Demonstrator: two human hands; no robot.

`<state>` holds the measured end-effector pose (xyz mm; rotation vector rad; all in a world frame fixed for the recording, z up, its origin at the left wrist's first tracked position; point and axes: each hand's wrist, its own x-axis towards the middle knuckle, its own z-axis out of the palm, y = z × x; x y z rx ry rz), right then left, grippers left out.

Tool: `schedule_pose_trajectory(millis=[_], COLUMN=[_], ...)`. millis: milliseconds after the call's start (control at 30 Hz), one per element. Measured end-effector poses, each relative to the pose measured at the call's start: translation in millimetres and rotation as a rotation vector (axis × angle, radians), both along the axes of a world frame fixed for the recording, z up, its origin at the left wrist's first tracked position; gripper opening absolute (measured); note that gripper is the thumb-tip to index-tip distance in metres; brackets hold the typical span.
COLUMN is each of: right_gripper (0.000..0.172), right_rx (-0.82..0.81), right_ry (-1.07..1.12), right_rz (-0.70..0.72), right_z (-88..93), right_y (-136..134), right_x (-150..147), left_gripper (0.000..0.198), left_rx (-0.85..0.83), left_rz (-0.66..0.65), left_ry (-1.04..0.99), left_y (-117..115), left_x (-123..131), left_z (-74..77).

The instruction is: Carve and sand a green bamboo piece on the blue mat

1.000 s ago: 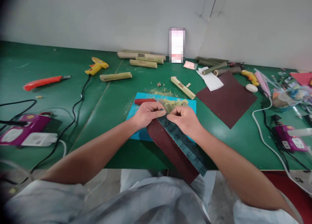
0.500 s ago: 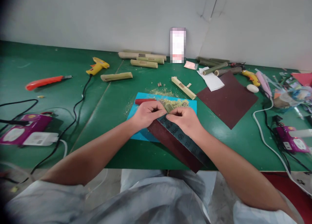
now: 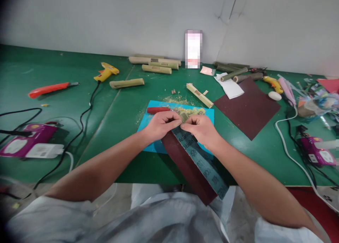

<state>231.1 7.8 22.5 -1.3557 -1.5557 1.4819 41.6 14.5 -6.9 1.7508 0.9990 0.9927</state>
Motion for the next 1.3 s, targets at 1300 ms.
schedule_pose_trajectory(millis=[1300], right_gripper=[0.038], right_rx=[0.06], right_ry=[-0.121], right_rz=[0.02], right_z=[0.3], right_y=[-11], right_x=[8], left_gripper=[0.041], left_rx=[-0.046], left_rz=[-0.065], left_ry=[0.116], left_y=[6], left_x=[-5], left_z=[5.3])
